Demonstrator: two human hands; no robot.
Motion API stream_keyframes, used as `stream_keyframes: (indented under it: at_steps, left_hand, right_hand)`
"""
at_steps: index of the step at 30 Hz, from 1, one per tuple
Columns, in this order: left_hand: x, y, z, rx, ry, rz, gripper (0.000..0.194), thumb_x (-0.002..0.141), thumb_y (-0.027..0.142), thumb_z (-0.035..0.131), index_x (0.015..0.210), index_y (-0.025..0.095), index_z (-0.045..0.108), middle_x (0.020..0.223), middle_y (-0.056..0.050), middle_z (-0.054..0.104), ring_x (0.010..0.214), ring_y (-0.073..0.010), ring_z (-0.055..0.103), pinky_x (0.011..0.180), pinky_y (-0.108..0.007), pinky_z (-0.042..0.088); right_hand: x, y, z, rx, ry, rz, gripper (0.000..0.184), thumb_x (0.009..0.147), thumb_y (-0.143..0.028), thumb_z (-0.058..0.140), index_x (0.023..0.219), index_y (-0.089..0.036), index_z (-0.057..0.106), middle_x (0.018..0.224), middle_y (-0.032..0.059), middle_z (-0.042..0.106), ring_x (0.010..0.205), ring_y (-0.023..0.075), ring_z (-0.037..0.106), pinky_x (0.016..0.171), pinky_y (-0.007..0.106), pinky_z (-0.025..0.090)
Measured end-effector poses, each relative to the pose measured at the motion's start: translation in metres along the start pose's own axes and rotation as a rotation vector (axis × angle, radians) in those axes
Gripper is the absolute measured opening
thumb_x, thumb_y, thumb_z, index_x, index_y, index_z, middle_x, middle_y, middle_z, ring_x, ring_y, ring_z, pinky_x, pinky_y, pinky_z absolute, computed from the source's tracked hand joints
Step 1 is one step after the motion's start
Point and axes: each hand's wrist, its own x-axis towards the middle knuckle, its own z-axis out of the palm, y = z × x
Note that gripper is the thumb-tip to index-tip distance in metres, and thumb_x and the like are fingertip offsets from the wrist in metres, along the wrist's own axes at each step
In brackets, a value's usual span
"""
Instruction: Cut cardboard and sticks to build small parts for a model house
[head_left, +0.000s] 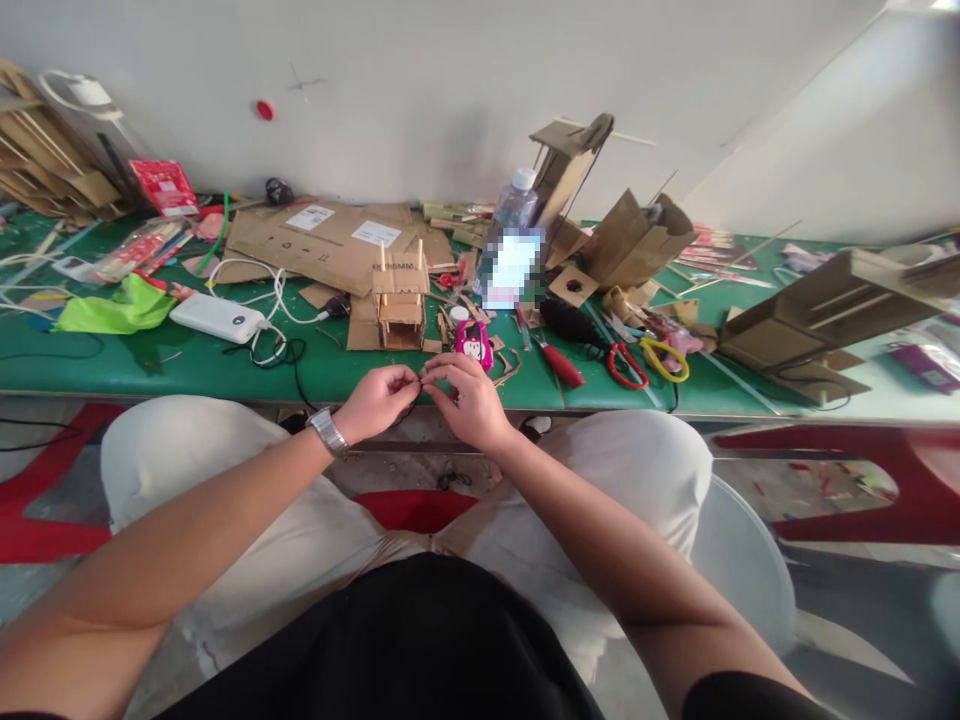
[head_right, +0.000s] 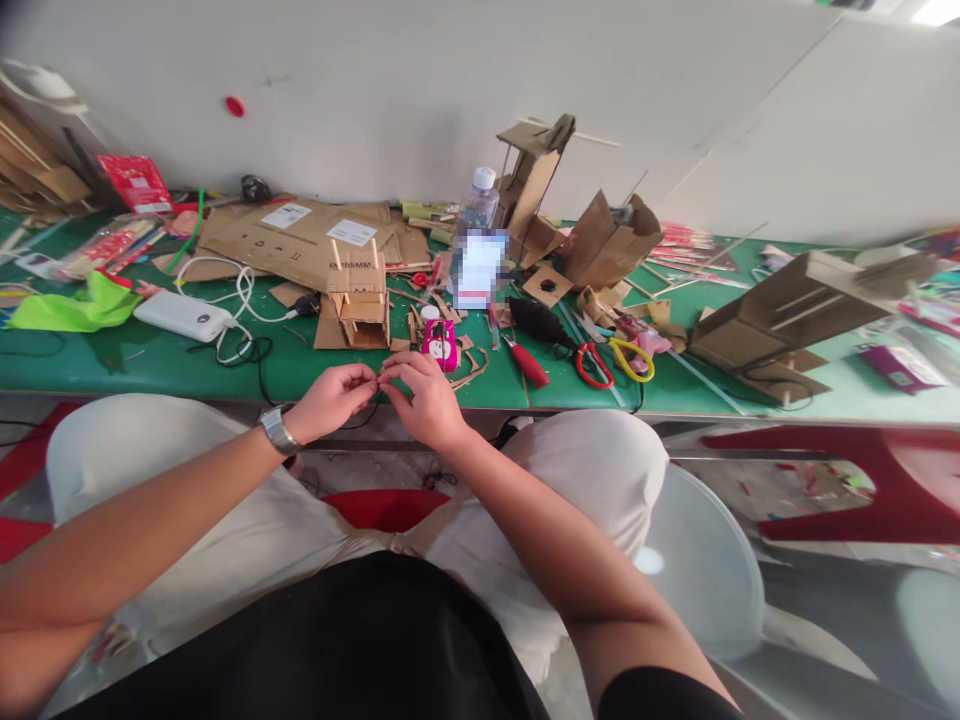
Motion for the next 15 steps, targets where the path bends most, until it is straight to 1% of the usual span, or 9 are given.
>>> stream_keyframes:
  at_steps: [2, 5, 7, 11, 13, 15]
  left_hand:
    - [-0.0007, 0.0005, -0.0010, 0.065, -0.011, 0.038, 0.025, 0.085, 0.039, 0.068, 0.075, 0.018, 0.061, 0.060, 0.003, 0.052, 0.055, -0.0107, 0.042, 0.052, -0.023, 0.032]
    - [-0.0007, 0.0023, -0.0028, 0.091, -0.011, 0.054, 0.025, 0.086, 0.039, 0.067, 0.074, 0.018, 0.061, 0.061, 0.003, 0.051, 0.056, -0.0107, 0.042, 0.053, -0.023, 0.032]
    - [-0.0003, 0.0035, -0.0036, 0.052, 0.000, 0.033, 0.026, 0.085, 0.041, 0.068, 0.077, 0.017, 0.063, 0.060, 0.003, 0.051, 0.055, -0.0107, 0.041, 0.052, -0.023, 0.032]
    - [0.0002, 0.0052, -0.0037, -0.069, 0.022, -0.036, 0.029, 0.082, 0.045, 0.073, 0.083, 0.017, 0.065, 0.059, 0.004, 0.052, 0.052, -0.0107, 0.043, 0.049, -0.024, 0.033]
    - [0.0002, 0.0058, -0.0039, -0.082, 0.022, -0.033, 0.029, 0.081, 0.044, 0.076, 0.084, 0.017, 0.065, 0.059, 0.004, 0.053, 0.052, -0.0106, 0.044, 0.050, -0.024, 0.033]
    - [0.0002, 0.0057, -0.0043, -0.050, 0.021, -0.002, 0.028, 0.081, 0.042, 0.076, 0.085, 0.016, 0.066, 0.062, 0.003, 0.056, 0.054, -0.0107, 0.045, 0.052, -0.024, 0.035]
  right_hand:
    - [0.0009, -0.0007, -0.0016, -0.004, -0.021, -0.034, 0.009, 0.101, -0.022, 0.064, 0.100, -0.023, 0.073, 0.124, 0.0104, 0.074, 0.117, 0.0267, 0.065, 0.105, 0.048, 0.051]
    - [0.0010, -0.0005, -0.0030, 0.021, -0.060, -0.040, 0.009, 0.100, -0.020, 0.064, 0.101, -0.023, 0.072, 0.113, 0.0088, 0.078, 0.111, 0.0264, 0.065, 0.100, 0.046, 0.054]
    - [0.0003, 0.0000, -0.0029, 0.019, -0.063, -0.006, 0.008, 0.099, -0.020, 0.066, 0.102, -0.023, 0.073, 0.105, 0.0084, 0.078, 0.107, 0.0264, 0.065, 0.095, 0.044, 0.055]
    - [-0.0012, 0.0001, -0.0023, 0.015, -0.037, 0.040, 0.008, 0.098, -0.020, 0.068, 0.101, -0.022, 0.074, 0.100, 0.0089, 0.075, 0.105, 0.0253, 0.065, 0.092, 0.040, 0.056]
    - [-0.0012, -0.0007, -0.0024, 0.024, -0.029, 0.052, 0.007, 0.097, -0.019, 0.068, 0.100, -0.021, 0.074, 0.100, 0.0086, 0.074, 0.103, 0.0241, 0.065, 0.091, 0.038, 0.056]
    - [-0.0009, -0.0016, -0.0025, 0.026, -0.028, 0.074, 0.007, 0.097, -0.019, 0.068, 0.099, -0.021, 0.074, 0.099, 0.0083, 0.074, 0.099, 0.0230, 0.065, 0.088, 0.037, 0.055]
